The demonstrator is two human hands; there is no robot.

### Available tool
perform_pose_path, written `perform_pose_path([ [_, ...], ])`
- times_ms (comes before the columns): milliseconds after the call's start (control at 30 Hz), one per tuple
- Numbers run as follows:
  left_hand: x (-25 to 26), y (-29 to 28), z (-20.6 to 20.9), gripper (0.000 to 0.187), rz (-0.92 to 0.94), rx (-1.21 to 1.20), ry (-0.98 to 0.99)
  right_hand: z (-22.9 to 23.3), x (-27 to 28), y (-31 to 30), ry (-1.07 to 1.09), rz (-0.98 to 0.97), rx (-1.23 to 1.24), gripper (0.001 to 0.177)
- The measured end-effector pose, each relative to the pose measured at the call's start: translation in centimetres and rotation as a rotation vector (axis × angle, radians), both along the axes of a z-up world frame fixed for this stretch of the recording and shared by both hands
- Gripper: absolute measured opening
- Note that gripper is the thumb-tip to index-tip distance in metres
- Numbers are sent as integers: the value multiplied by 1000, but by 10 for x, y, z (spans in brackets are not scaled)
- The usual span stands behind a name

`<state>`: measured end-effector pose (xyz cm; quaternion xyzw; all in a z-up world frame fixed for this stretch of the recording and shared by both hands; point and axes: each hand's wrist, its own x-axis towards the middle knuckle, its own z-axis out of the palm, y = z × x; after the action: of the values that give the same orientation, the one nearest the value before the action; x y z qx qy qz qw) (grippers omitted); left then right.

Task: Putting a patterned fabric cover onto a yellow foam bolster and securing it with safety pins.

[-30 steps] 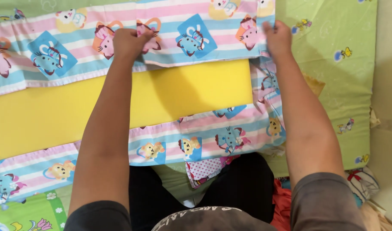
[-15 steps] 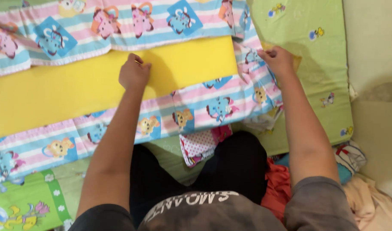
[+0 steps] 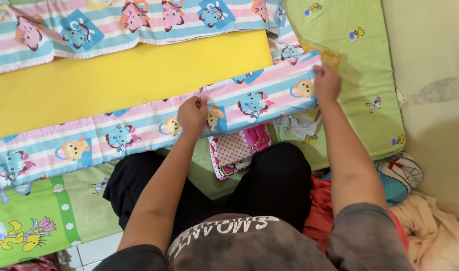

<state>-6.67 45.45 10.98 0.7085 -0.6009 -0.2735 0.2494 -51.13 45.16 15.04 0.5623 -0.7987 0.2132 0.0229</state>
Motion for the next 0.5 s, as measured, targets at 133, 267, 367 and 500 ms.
perform_pose_path([
  [133, -1, 2, 5, 31, 24, -79, 9, -18, -20, 11, -72, -118, -76, 32],
  [267, 13, 10, -9, 41, -46, 34, -69, -32, -44, 18, -265, -77, -66, 45],
  [367, 28, 43, -18, 46, -234, 228, 44, -37, -48, 46, -525, -113, -109, 53],
  [500, 27, 87, -10, 43, -277, 334, 216, -58, -38, 67, -599, -118, -242, 56],
])
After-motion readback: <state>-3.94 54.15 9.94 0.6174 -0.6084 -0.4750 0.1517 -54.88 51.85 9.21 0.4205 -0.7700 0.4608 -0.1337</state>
